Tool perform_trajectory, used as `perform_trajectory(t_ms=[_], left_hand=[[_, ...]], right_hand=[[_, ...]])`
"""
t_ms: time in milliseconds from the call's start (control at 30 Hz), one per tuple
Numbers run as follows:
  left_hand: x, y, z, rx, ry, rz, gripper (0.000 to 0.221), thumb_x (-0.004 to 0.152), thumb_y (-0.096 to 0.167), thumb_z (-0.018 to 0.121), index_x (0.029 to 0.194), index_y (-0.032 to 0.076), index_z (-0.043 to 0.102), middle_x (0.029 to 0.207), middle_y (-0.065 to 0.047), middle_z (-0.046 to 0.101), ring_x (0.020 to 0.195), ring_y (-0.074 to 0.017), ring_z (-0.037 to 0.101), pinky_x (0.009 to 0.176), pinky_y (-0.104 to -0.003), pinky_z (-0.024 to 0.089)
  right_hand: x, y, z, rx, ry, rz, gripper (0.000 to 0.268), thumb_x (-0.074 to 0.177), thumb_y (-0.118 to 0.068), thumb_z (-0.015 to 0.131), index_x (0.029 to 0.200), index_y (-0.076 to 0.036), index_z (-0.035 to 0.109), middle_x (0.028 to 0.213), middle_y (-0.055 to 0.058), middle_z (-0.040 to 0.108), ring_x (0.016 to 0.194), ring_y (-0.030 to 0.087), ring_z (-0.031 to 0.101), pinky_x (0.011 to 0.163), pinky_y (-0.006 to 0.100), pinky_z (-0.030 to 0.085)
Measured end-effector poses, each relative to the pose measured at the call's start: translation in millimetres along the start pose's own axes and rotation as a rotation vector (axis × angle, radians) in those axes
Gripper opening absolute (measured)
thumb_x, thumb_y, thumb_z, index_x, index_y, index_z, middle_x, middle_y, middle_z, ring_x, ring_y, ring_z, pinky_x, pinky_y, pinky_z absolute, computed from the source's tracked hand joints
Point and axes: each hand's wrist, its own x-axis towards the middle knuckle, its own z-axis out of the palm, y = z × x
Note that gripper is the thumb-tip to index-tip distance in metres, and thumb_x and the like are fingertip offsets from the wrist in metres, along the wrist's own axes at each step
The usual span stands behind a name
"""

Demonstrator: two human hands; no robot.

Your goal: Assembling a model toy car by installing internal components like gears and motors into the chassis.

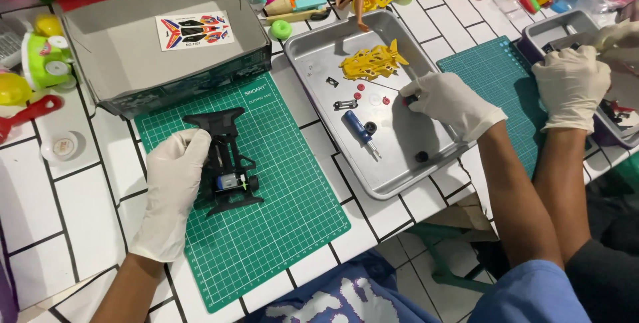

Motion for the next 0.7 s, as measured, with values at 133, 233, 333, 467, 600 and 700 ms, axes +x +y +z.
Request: perform_trajectory(t_ms=[133,233,333,467,600,700], left_hand=[[-11,16,2,-0.003,-0.001,-0.009,0.013,0.098,0.022,0.068,0.103,0.012,0.075,0.064,0.004,0.055,0.066,-0.0031,0.041,0.062,-0.017,0.037],[-15,22,3,0.005,0.013,-0.018,0.013,0.097,0.021,0.068,0.103,0.012,0.075,0.063,0.004,0.053,0.066,-0.0035,0.040,0.061,-0.017,0.036],[-17,26,4,0.018,0.018,-0.018,0.012,0.097,0.020,0.068,0.103,0.013,0.075,0.063,0.003,0.055,0.066,-0.0035,0.043,0.061,-0.018,0.037],[-21,35,6,0.021,0.025,-0.018,0.012,0.097,0.020,0.068,0.103,0.012,0.075,0.064,0.003,0.054,0.066,-0.0037,0.042,0.062,-0.018,0.037],[-18,28,5,0.016,0.022,-0.009,0.012,0.098,0.019,0.068,0.104,0.011,0.075,0.063,0.003,0.053,0.066,-0.0040,0.042,0.063,-0.018,0.037],[-19,32,5,0.009,0.024,-0.008,0.012,0.098,0.019,0.068,0.104,0.012,0.075,0.064,0.003,0.054,0.067,-0.0035,0.042,0.062,-0.018,0.037]], right_hand=[[0,-5,0,-0.030,0.057,0.043,0.039,0.089,-0.009,0.072,0.126,-0.021,0.074,0.106,0.016,0.074,0.102,0.031,0.071,0.086,0.038,0.055],[-1,4,-6,-0.014,0.041,0.003,0.037,0.089,-0.010,0.072,0.126,-0.015,0.073,0.110,0.018,0.072,0.107,0.034,0.069,0.087,0.044,0.055],[-2,8,-2,-0.087,0.016,-0.005,0.035,0.087,-0.009,0.074,0.121,-0.012,0.075,0.111,0.021,0.073,0.107,0.038,0.070,0.086,0.045,0.056],[-1,-4,1,-0.134,0.013,-0.022,0.032,0.084,-0.015,0.079,0.116,-0.014,0.078,0.109,0.018,0.073,0.105,0.035,0.071,0.086,0.043,0.057],[19,13,11,-0.188,0.017,-0.040,0.028,0.086,-0.016,0.077,0.114,-0.015,0.078,0.098,0.015,0.073,0.096,0.033,0.072,0.082,0.043,0.057],[31,39,23,-0.126,-0.008,-0.072,0.031,0.082,-0.015,0.078,0.113,-0.013,0.077,0.099,0.015,0.073,0.098,0.034,0.071,0.080,0.044,0.057]])
